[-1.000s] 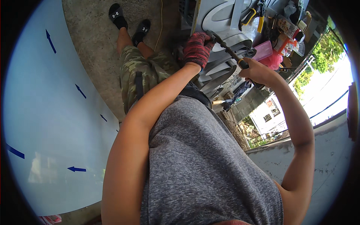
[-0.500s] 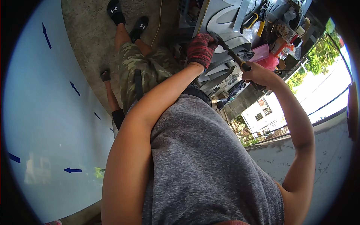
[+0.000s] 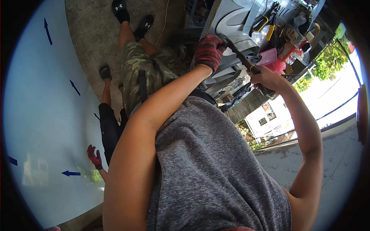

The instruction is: Fabricating and assembling metal channel letters for a sign.

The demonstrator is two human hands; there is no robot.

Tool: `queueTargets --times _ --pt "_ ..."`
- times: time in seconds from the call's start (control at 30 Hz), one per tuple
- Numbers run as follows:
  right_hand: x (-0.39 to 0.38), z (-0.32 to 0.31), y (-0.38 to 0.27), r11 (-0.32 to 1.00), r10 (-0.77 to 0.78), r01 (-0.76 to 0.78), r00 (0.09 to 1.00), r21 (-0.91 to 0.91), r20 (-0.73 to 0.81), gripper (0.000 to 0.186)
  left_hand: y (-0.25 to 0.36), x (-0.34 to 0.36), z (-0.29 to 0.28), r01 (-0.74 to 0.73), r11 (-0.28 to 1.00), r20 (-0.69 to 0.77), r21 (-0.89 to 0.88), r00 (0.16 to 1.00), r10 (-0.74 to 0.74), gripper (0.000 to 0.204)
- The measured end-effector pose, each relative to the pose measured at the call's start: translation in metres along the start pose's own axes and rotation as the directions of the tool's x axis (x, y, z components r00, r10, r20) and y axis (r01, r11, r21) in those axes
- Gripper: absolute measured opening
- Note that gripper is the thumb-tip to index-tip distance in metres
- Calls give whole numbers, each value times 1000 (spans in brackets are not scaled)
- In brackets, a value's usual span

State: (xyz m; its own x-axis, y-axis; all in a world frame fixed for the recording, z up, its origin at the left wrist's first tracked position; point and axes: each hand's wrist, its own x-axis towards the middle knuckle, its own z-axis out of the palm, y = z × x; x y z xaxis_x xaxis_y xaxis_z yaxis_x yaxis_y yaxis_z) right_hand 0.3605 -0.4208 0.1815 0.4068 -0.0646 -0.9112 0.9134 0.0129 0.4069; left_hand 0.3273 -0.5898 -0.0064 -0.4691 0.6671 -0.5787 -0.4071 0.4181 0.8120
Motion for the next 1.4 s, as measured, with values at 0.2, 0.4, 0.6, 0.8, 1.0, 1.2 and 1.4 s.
queueTargets --times 0.2,0.4,0.6,0.8,1.0,1.2,1.4 --pt "-8 8 -11 981 -9 -24 986 -193 -166 39 -1 1 1 65 998 29 -21 997 -64 26" --pt "-9 13 -15 954 -89 28 977 -300 -192 38 -1 0 0 32 999 -4 -31 999 -32 26" --pt "-11 19 -16 943 -146 68 964 -325 -223 37 -1 0 -2 33 999 21 -9 999 -32 29" --pt "-17 25 -26 917 -194 79 945 -392 -263 39 -3 1 1 39 996 2 -76 999 -39 27" --pt "-18 25 -27 920 -127 6 951 -392 -283 47 -7 1 4 1 997 -25 -82 1000 -3 25" --pt "-14 13 -30 954 -38 -21 981 -300 -190 56 -9 1 3 44 997 3 -68 999 -44 26" --pt "-13 19 -35 915 -102 7 971 -404 -215 55 -10 1 4 14 997 -19 -77 1000 -15 26"
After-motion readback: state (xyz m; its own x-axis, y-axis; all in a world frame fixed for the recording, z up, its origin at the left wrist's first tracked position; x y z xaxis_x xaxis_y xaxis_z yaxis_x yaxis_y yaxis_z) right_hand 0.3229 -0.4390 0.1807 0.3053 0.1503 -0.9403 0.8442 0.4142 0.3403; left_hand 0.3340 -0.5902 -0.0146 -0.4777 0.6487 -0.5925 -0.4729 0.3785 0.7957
